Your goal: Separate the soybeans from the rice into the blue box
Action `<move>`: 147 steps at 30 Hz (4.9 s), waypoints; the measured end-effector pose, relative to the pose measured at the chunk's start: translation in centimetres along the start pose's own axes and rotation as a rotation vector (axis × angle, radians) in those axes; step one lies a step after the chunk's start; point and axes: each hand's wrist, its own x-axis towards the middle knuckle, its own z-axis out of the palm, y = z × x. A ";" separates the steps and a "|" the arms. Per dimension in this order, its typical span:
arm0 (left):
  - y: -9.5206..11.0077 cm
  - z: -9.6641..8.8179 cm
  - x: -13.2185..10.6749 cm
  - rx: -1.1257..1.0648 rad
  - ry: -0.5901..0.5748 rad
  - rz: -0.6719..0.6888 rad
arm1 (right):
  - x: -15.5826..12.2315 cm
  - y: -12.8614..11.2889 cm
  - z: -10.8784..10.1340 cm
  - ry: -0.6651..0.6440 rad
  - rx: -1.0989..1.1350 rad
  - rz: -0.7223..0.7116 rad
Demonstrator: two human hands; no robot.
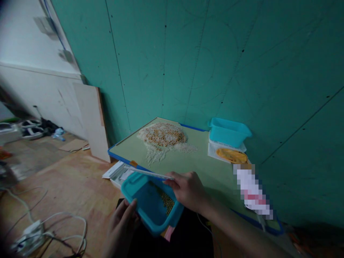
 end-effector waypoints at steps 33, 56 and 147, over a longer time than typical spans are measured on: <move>0.7 -2.3 1.1 -0.008 0.038 0.008 | 2.8 -0.5 4.2 0.076 -0.387 -0.410; 1.0 -1.3 0.4 0.023 0.065 0.003 | 2.0 -0.5 1.7 -0.145 -0.674 -0.136; 3.5 -4.3 2.5 0.069 0.195 0.089 | 13.7 11.5 2.9 0.206 0.028 0.358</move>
